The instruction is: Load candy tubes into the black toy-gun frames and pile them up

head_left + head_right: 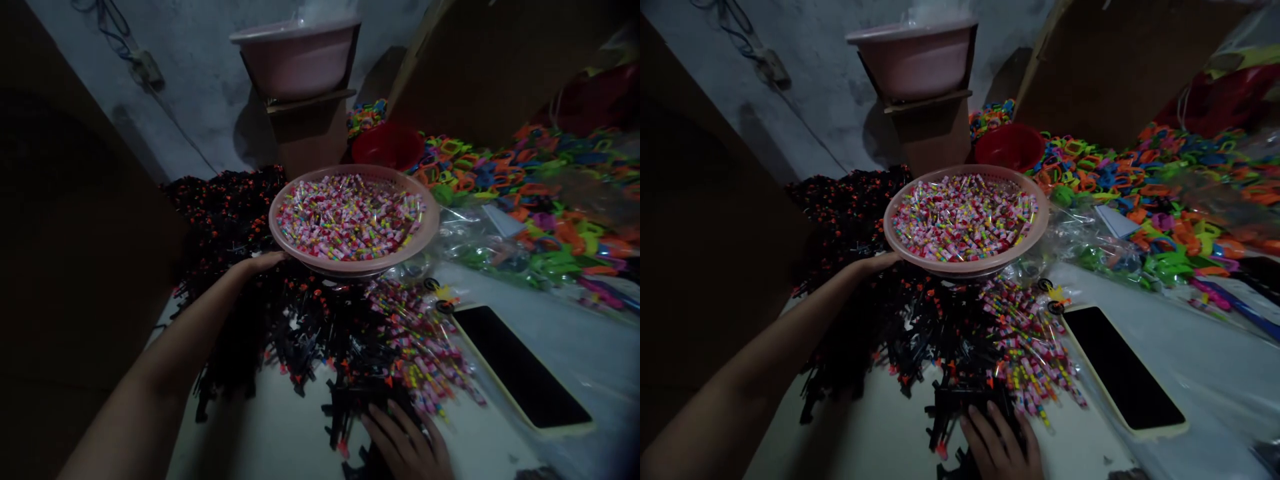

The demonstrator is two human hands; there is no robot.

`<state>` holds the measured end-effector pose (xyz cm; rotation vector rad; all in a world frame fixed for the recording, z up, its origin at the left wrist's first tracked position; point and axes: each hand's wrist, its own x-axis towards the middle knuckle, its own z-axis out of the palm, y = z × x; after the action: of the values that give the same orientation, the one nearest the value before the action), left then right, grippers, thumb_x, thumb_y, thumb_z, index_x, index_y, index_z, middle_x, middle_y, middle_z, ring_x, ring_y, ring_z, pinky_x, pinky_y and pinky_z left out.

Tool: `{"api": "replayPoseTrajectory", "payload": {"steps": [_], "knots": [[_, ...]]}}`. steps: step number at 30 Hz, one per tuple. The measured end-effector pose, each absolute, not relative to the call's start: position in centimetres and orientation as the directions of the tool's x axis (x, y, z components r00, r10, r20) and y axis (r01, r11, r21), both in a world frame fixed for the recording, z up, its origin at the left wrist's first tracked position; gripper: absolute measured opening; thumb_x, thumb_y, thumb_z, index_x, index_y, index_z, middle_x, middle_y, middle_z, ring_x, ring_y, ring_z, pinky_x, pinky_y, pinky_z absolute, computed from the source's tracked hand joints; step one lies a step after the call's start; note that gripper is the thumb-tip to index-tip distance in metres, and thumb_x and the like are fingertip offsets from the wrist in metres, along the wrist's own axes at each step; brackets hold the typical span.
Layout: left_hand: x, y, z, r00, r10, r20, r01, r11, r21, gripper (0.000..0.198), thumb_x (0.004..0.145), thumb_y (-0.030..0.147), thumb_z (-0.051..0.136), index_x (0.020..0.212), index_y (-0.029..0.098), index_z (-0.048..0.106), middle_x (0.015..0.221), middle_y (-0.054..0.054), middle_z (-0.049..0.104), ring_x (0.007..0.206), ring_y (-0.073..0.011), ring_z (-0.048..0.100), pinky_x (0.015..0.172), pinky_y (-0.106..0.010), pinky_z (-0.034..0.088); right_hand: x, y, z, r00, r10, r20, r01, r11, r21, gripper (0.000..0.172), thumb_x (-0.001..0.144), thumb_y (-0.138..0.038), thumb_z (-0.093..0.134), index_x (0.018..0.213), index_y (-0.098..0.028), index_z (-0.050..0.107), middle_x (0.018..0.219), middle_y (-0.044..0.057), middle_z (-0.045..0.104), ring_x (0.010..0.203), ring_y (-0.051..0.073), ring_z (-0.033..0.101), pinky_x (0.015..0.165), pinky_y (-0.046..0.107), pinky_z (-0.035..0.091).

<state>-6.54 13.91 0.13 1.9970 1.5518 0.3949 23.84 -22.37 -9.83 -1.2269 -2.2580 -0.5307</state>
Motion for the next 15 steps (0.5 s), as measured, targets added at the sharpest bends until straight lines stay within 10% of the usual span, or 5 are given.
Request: {"api": "replayPoseTrajectory", "payload": {"steps": [9, 15], "knots": [[-3.1, 3.2, 2.1, 0.467, 0.844, -0.264, 0.721, -0.191, 0.666, 0.045, 0.076, 0.055, 0.052, 0.095, 0.016, 0.064, 0.097, -0.004, 0.068, 0.095, -0.0208, 0.057, 0.090, -0.030, 0.043, 23.4, -23.5, -8.4, -0.410, 0.735, 0.541, 0.836, 0.539, -0.098, 0.055, 0.085, -0.054, 0.051, 0.129, -0.022, 0.053, 0.129, 0.002, 0.060, 0.118, 0.026, 0.050, 0.111, 0.045, 0.010], [-7.2, -5.6, 6.6, 0.293, 0.956, -0.009, 0.581, -0.171, 0.796, 0.043, 0.087, 0.053, 0.041, 0.114, 0.022, 0.054, 0.120, -0.005, 0.063, 0.111, -0.0201, 0.056, 0.097, -0.033, 0.042, 23.4, -24.0, -8.2, -0.398, 0.770, 0.498, 0.830, 0.533, -0.162, 0.054, 0.088, -0.054, 0.049, 0.131, -0.021, 0.050, 0.131, 0.004, 0.058, 0.121, 0.028, 0.047, 0.108, 0.047, 0.013]]}}
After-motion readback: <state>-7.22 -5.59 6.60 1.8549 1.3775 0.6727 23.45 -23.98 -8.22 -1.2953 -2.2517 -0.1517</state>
